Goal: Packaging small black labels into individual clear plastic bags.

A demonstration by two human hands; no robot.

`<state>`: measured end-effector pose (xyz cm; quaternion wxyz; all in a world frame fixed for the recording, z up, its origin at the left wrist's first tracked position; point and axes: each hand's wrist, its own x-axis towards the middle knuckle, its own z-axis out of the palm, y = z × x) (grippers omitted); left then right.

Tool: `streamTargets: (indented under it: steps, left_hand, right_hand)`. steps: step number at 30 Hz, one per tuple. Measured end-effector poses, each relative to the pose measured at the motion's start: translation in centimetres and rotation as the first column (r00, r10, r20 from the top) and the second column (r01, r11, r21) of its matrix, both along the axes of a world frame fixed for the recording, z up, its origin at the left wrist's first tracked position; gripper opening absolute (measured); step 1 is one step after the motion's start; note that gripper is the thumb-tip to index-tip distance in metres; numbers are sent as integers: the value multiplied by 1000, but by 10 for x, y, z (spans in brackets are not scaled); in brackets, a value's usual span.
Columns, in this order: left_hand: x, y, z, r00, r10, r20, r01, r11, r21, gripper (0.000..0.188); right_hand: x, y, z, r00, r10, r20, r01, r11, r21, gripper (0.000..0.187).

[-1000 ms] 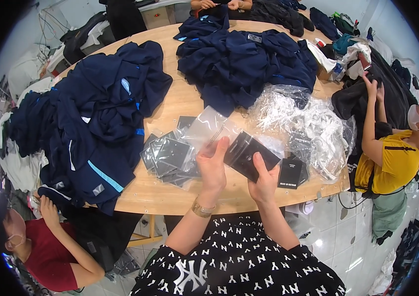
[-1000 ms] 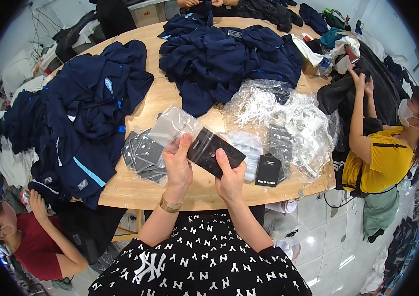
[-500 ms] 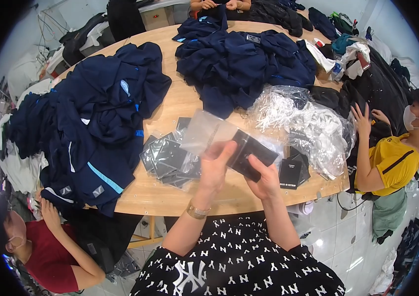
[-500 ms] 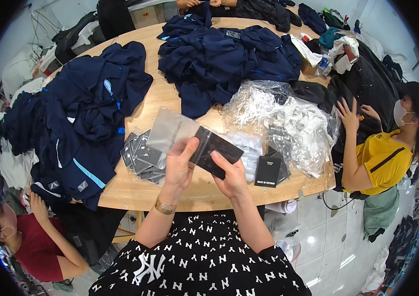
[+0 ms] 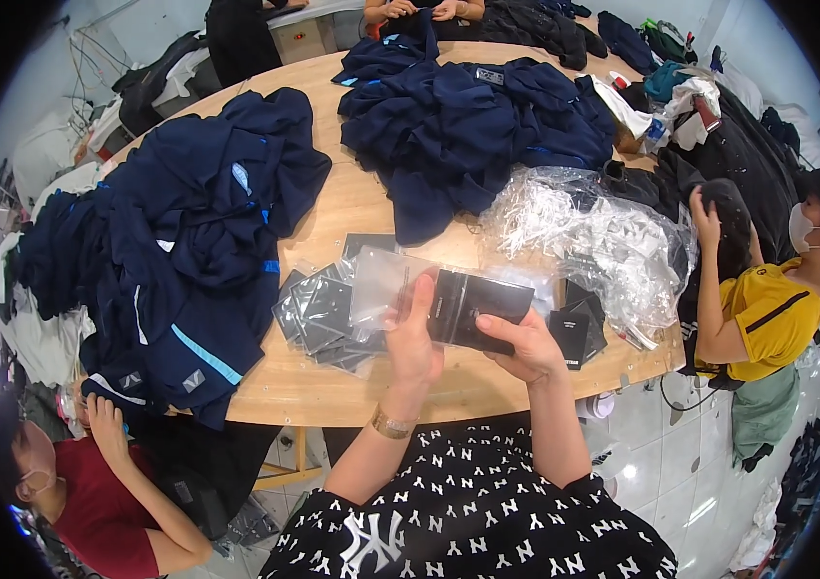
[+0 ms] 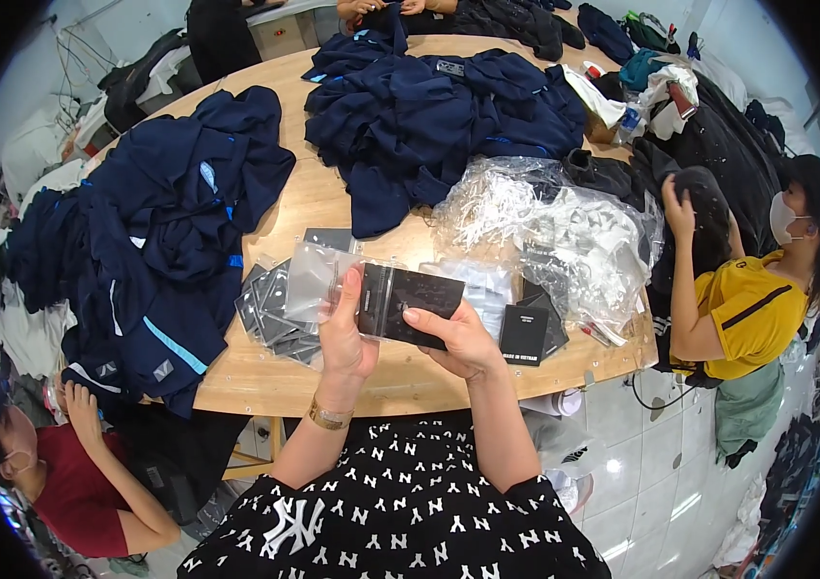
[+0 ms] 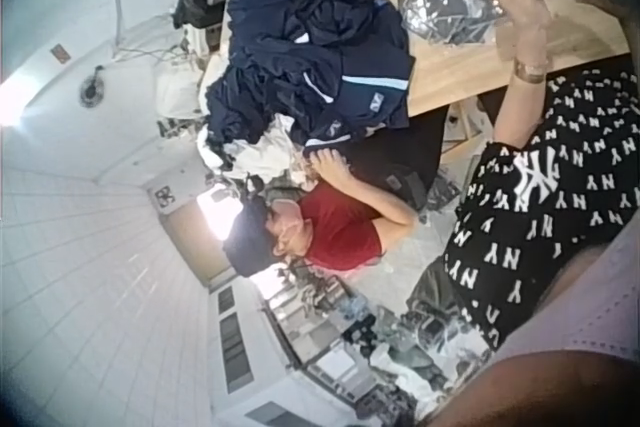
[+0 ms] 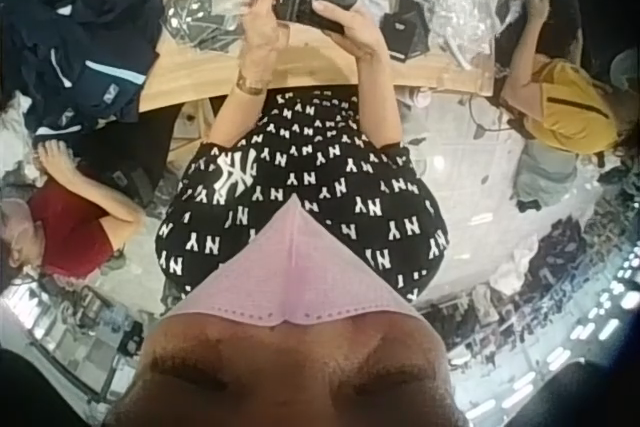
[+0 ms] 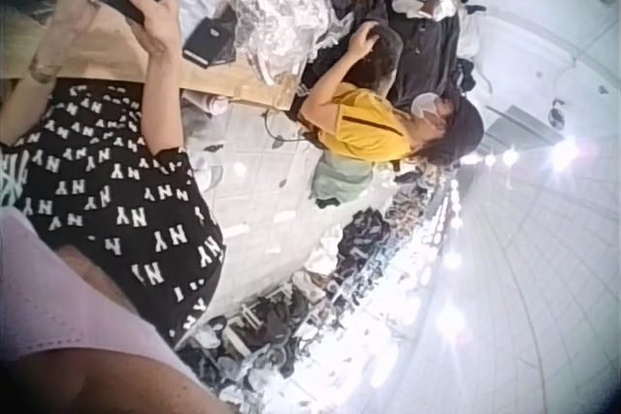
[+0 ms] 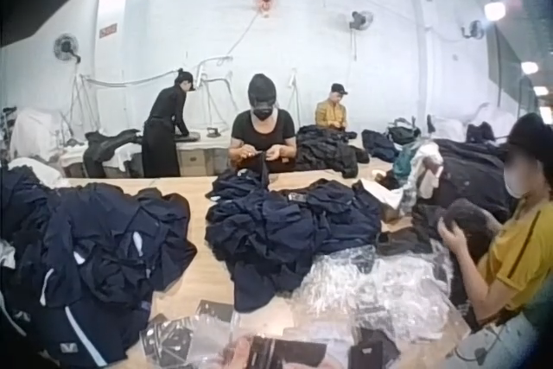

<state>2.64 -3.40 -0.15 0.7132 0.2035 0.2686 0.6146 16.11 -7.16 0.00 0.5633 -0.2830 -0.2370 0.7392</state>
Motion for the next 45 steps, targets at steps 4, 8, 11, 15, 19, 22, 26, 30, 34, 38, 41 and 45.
streamTargets:
  steps: [4, 8, 11, 15, 19, 22, 26, 30, 34, 38, 41, 45]
  left_hand:
    - [-2, 0, 2, 1000, -10, -7, 10, 999, 34, 25]
    - [1, 1, 9, 992, 98, -86, -92, 994, 62, 20]
    - [3, -1, 3, 990, 110, -88, -99, 988, 116, 20]
    - [12, -11, -4, 993, 95, -66, -84, 985, 151, 19]
    - [4, -7, 5, 997, 28, -66, -22, 995, 95, 20]
    - [-8, -2, 4, 998, -54, 16, 53, 998, 35, 26]
    - [-6, -15, -1, 978, -191, -81, 192, 981, -1, 32]
    - [-8, -19, 0, 980, -195, 37, 197, 978, -70, 34]
    - [-10, -12, -2, 975, -191, -109, 194, 981, 11, 30]
    - [-13, -19, 1, 992, -126, -1, 125, 990, -68, 26]
    - [-10, -26, 3, 986, -161, 35, 163, 983, -83, 25]
    - [-2, -31, 1, 985, -170, 18, 171, 978, -123, 21]
  right_hand:
    - [-14, 5, 11, 989, -104, -102, 106, 994, 13, 47]
    - [-24, 10, 14, 974, -194, -114, 201, 978, 49, 56]
    - [-42, 7, 18, 945, -243, -220, 259, 965, 47, 57]
    - [-53, 7, 21, 930, -321, -178, 342, 934, 100, 60]
    - [-47, 10, 15, 961, -245, -127, 256, 964, 78, 63]
    - [-36, 10, 15, 990, -40, -133, 65, 979, 194, 71]
    - [-37, 16, 16, 986, -131, 100, 71, 885, 460, 94]
    - [-46, 17, 11, 984, -177, 5, 154, 869, 470, 73]
    - [-47, 14, 4, 924, -382, 8, 332, 812, 481, 42]
    - [-48, 10, 4, 715, -659, 234, 399, 660, 637, 40]
    - [-51, 8, 8, 542, -774, 327, 385, 574, 723, 47]
    - [-45, 11, -5, 499, -797, 341, 421, 567, 708, 35]
